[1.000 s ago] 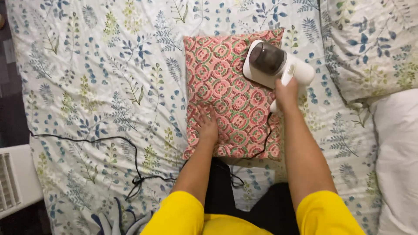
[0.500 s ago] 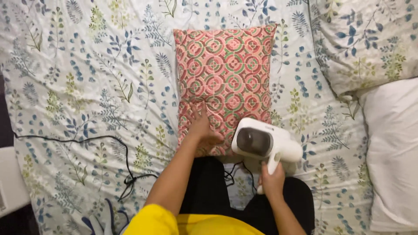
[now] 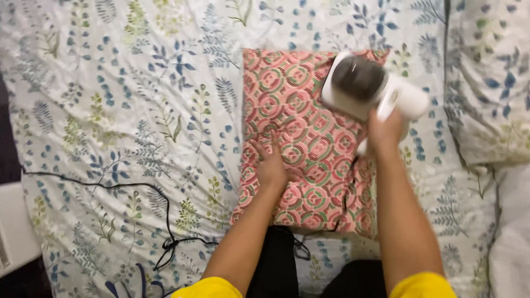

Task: Vacuuming dust and debris from pillows on a bed using a handheld vacuum cleaner.

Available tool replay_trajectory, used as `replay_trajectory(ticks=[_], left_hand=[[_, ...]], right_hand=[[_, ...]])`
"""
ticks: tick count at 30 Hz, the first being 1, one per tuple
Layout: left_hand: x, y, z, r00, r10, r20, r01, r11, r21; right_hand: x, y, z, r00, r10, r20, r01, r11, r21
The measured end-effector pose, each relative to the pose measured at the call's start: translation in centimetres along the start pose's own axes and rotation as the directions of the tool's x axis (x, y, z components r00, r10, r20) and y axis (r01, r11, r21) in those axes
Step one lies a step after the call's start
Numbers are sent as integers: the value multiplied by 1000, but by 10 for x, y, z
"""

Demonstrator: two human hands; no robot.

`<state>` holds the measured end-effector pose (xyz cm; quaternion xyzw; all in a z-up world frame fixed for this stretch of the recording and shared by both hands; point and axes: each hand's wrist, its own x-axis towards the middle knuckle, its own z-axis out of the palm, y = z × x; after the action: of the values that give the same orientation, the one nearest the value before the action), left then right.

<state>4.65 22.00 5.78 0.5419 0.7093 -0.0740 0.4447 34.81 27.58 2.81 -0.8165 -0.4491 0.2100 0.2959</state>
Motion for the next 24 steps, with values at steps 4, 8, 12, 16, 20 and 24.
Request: replay_trajectory(ticks=[4,8,12,16,20,24], left_hand=[[-11,7,-12,993,-75,96,72,997,40],[-6,1,-18,982,-114,149,119,992,-29],[-7,-13,-1,998,-14,59,15,1000,-18],[-8,-25,21,999,35,-8,-36,997,-63],[-12,-45,40,985,109,-136,-108,994,14],[4,-76,76,966,187,-180,-203,977,-71]], right_hand=[[62,-52,22,972,189,143,-209,967,143],[50,-102,28,969,173,174,-214,942,257],[1,-57,7,975,-53,214,74,993,-92],[-103,-18,-28,974,-154,165,167,984,-68],[-220,-14,-54,982,-69,178,100,981,-169],[-268,-75,-50,943,215,254,-165,965,-204]])
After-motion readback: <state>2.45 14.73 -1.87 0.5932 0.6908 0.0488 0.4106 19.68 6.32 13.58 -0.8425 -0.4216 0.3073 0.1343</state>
